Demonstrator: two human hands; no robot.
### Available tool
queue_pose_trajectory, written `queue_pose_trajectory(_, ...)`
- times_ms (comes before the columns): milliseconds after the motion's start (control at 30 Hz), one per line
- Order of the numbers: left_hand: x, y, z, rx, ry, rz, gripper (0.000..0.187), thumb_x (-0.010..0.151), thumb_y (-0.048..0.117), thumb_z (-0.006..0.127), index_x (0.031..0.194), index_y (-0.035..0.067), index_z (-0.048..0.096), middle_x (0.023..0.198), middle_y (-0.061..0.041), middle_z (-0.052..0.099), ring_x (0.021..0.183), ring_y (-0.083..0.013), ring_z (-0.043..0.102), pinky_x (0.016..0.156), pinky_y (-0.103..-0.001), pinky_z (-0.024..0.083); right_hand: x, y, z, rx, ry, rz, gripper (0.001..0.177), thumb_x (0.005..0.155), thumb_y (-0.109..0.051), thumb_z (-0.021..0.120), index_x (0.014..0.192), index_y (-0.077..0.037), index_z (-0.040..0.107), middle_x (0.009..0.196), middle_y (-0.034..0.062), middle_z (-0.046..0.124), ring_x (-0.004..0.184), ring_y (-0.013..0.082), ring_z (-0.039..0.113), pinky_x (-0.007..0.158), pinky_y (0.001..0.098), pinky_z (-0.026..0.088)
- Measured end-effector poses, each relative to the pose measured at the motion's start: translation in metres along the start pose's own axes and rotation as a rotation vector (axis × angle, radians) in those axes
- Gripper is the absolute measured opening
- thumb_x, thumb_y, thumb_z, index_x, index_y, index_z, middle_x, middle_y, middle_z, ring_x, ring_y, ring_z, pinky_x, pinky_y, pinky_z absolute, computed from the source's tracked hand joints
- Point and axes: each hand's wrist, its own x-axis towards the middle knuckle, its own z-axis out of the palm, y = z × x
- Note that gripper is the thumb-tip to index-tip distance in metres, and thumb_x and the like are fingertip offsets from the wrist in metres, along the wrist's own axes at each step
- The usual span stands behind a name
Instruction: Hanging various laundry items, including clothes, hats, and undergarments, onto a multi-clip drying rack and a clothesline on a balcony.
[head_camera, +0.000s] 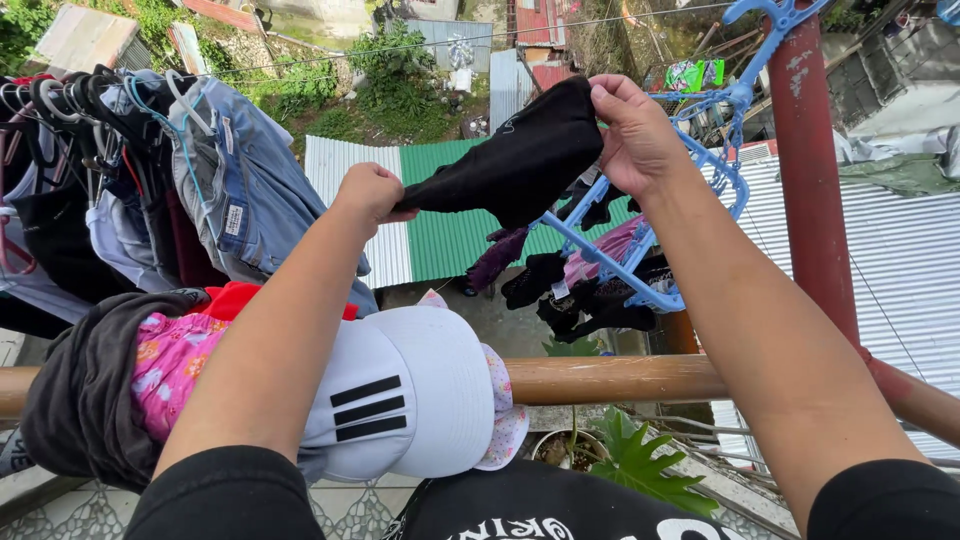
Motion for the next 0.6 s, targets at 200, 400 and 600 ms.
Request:
queue_pose_trajectory(200,-0.078,0.084,0.027,0.158,-0.626,0.463,0.079,0.07,0.0,0.074,0.144,0.004,0.049,0.135,-0.009,0.055,0.125,-0.0194,0.049,0.096,-0.04,0.051,-0.006,-0.001,0.05,-0.518,-0.219,0.038,0.018,0.096,-0.004,0.07,0.113,-0.007,0.065,0.103,-0.0005,0.069,0.095,0.0063,0.065,0.084,0.0237,0.056)
queue_pose_trajectory(400,-0.084,0.11,0.062,0.415,-0.796,0.478,0.041,0.08,0.02,0.084,0.113,0.0,0.073,0.101,-0.009,0.074,0.094,-0.0183,0.066,0.086,-0.032,0.053,-0.012,-0.01,0.039,-1.115,-0.388,0.017,0.027,0.082,-0.009,0.082,0.1,-0.001,0.064,0.082,0.0,0.066,0.076,0.0076,0.059,0.064,0.0257,0.046)
queue_pose_trajectory(600,-0.089,0.103,0.057,0.236,-1.096,0.315,0.029,0.092,0.026,0.085,0.098,0.002,0.07,0.088,-0.003,0.065,0.082,-0.0149,0.059,0.074,-0.034,0.045,-0.018,0.002,-0.001,-1.806,-0.386,0.275,0.035,0.092,-0.038,0.081,0.093,-0.004,0.074,0.077,0.0062,0.068,0.073,0.0176,0.063,0.069,0.0339,0.047)
